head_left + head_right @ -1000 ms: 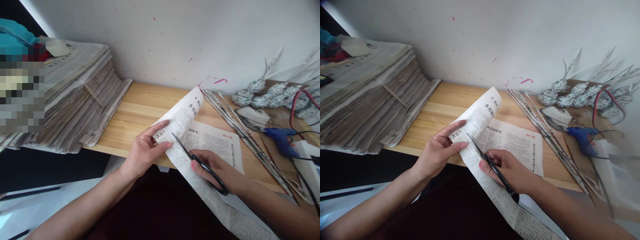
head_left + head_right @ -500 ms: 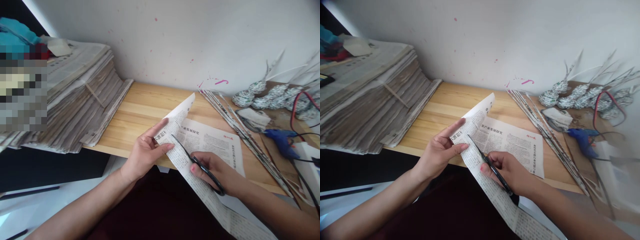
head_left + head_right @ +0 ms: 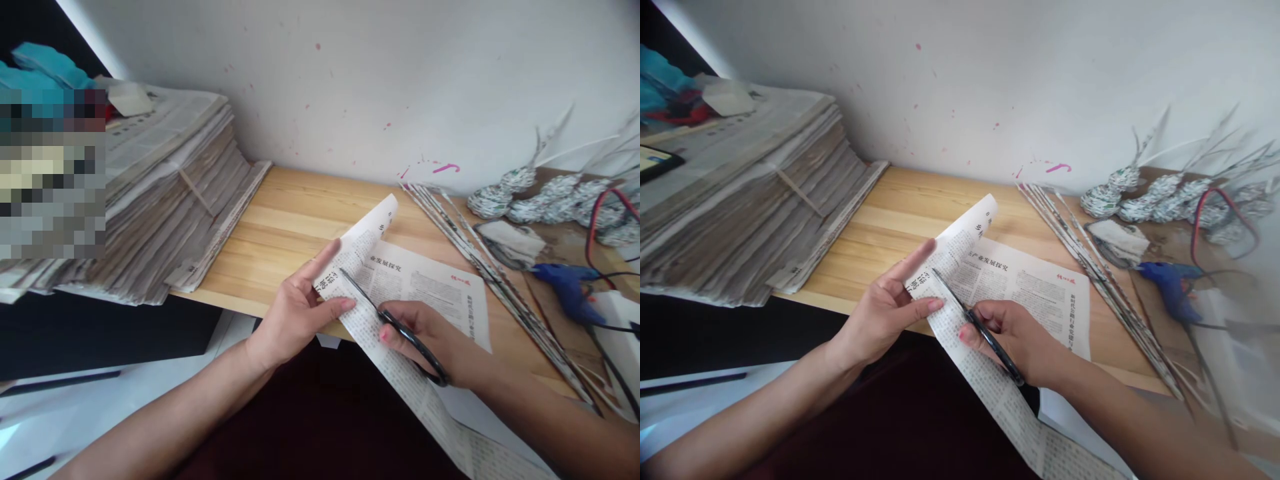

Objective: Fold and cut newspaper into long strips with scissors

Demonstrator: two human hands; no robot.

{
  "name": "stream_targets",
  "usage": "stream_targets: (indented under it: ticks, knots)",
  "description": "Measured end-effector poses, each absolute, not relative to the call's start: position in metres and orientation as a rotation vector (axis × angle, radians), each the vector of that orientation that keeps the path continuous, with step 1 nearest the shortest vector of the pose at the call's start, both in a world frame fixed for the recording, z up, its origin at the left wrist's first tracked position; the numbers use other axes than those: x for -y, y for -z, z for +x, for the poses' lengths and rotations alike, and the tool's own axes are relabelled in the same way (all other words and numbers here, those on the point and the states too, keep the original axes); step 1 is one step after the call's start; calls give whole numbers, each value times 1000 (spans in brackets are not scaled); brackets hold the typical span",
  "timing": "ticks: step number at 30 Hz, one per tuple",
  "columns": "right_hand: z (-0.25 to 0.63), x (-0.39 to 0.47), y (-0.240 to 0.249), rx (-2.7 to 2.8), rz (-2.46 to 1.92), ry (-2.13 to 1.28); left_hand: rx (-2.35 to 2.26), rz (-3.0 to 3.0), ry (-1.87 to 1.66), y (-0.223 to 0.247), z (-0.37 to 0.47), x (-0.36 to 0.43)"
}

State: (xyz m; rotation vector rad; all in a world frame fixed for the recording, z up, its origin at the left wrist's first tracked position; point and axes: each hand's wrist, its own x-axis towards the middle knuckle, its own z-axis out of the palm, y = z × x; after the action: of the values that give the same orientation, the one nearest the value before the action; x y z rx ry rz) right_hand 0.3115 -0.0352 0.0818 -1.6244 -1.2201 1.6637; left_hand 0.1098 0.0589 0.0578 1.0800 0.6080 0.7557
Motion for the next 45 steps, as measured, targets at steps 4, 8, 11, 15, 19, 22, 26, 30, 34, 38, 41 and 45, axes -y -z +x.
stream_targets:
  ticks: [4,8,11,15,19,22,26,30,34,38,41,45]
  knots:
    - [313,36,-81,1241,-1619,-1662,-621,1102,-742,-59,110,-59]
    - [312,30,-87,1369,-1558,-1640,-591,1089,-733,-59,109,-58]
    - [310,24,-92,1451,-1530,-1597,-536,1060,-716,-60,109,-57]
    - [309,18,-92,1453,-1507,-1600,-520,1008,-724,-63,107,-57]
    - [309,18,-89,1422,-1495,-1622,-551,967,-702,-64,106,-59]
    - [309,16,-89,1398,-1506,-1623,-561,978,-704,-64,105,-60]
    - [306,13,-92,1291,-1509,-1716,-559,1005,-706,-66,103,-61]
    - [304,9,-90,1226,-1517,-1743,-547,984,-697,-65,101,-61]
    - [302,8,-85,1194,-1545,-1730,-539,983,-731,-62,100,-63]
    - [299,8,-83,1194,-1575,-1720,-545,997,-733,-62,98,-66]
    - [298,6,-84,1194,-1527,-1743,-532,997,-734,-64,98,-66]
    - [296,0,-86,1326,-1489,-1683,-541,991,-692,-65,97,-65]
